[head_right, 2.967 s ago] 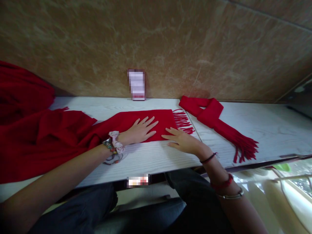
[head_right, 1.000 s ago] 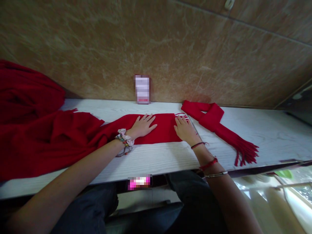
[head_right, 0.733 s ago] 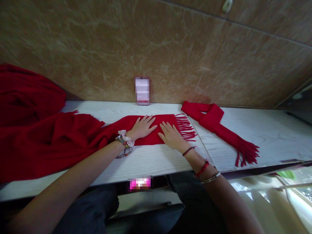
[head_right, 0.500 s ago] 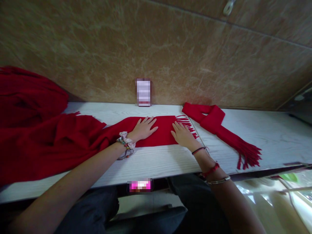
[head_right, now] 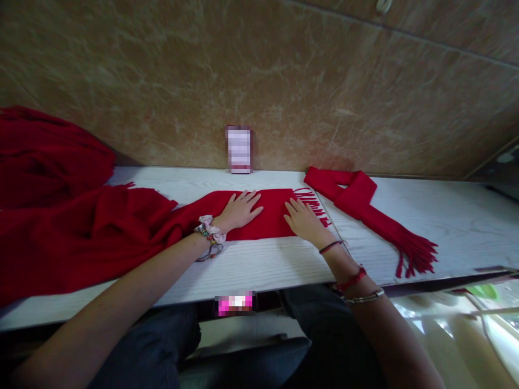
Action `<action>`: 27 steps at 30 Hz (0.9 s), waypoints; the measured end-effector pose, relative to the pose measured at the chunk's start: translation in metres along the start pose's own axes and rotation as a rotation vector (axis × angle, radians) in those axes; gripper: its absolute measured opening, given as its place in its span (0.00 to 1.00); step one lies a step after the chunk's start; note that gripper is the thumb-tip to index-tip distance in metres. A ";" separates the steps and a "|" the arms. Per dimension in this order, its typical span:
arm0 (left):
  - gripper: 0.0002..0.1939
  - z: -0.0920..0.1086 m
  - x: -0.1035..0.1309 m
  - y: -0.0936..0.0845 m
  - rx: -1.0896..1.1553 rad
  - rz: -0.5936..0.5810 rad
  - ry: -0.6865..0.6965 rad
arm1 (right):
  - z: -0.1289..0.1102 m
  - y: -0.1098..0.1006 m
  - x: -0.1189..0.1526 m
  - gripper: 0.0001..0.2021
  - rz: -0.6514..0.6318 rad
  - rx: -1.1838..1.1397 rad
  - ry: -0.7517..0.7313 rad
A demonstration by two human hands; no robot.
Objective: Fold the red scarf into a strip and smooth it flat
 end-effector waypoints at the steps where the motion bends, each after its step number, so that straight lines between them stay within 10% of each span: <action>1: 0.29 0.000 0.000 0.000 0.000 -0.001 0.001 | 0.004 -0.003 0.000 0.24 0.023 0.006 0.031; 8: 0.29 0.001 0.001 -0.001 -0.008 0.013 0.000 | -0.031 -0.003 -0.004 0.26 -0.002 -0.095 -0.092; 16: 0.29 0.001 0.000 -0.001 -0.009 0.012 0.002 | 0.012 -0.004 -0.001 0.23 -0.002 0.086 0.071; 23: 0.28 0.000 0.001 -0.001 -0.015 0.008 -0.005 | -0.036 -0.006 -0.033 0.24 0.012 -0.040 -0.075; 27: 0.29 -0.001 0.001 0.000 -0.019 -0.010 -0.014 | -0.024 0.008 -0.050 0.24 -0.078 -0.071 -0.023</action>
Point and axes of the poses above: each hand's wrist, its own x-axis away from the middle knuckle, its own y-axis out of the palm, z = x × y, the point moved 8 cm from there along -x, towards the middle knuckle, and after that the axes turned 1 degree about -z, right-handed, at the moved point
